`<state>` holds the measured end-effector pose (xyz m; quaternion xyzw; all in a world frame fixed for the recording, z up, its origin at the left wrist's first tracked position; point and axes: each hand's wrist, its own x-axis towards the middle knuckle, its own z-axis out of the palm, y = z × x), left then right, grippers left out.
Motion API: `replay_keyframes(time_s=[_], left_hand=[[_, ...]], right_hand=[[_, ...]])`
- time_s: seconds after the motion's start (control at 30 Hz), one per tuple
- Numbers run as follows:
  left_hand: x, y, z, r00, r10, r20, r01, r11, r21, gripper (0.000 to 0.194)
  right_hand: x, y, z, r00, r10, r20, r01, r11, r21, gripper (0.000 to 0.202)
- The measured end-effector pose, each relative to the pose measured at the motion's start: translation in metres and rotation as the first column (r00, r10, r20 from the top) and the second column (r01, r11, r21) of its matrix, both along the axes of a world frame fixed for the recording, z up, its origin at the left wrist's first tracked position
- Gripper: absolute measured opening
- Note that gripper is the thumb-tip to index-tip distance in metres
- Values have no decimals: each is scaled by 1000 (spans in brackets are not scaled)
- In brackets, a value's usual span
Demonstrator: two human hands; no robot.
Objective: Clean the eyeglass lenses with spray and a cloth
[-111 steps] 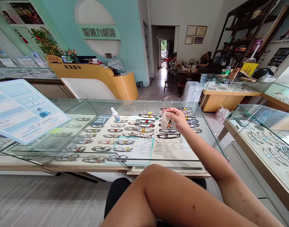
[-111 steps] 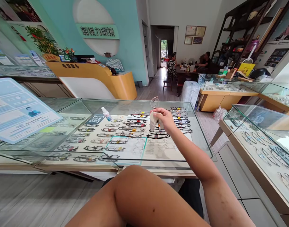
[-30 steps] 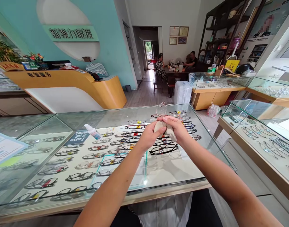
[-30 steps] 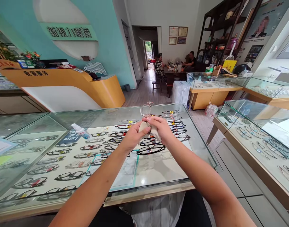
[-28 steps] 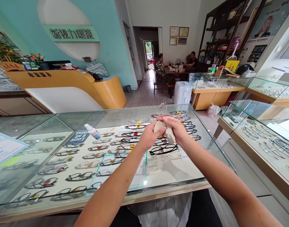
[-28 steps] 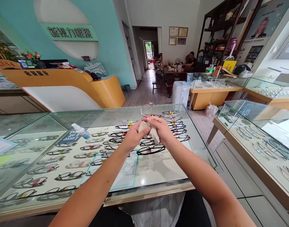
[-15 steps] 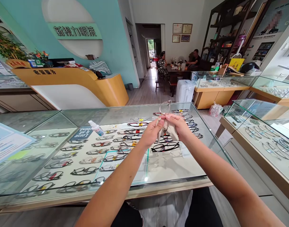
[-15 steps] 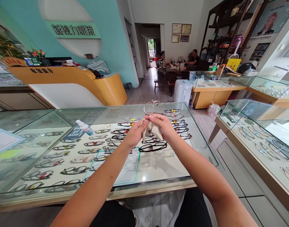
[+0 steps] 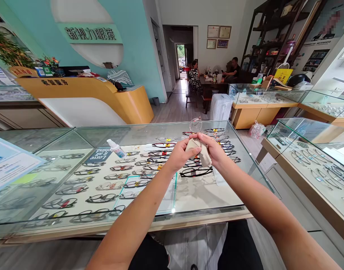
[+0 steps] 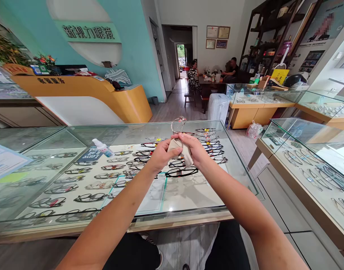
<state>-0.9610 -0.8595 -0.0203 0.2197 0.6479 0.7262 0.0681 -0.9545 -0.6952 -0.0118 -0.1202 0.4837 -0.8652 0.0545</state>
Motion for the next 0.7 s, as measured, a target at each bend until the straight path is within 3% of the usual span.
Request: replay_keyframes(time_s=[0.4, 0.6, 0.7], left_hand=[[5, 7, 2, 994, 98, -55, -93, 992, 89, 74], [-2, -1, -3, 985, -91, 147, 72, 989, 130, 71], [-9, -3, -5, 972, -100, 213, 58, 979, 196, 71]], right_hand=[[10, -6, 5, 997, -53, -48, 57, 995, 84, 52], [1, 6, 8, 998, -55, -25, 56, 998, 35, 52], [-3, 17, 13, 995, -97, -38, 98, 995, 26, 50]])
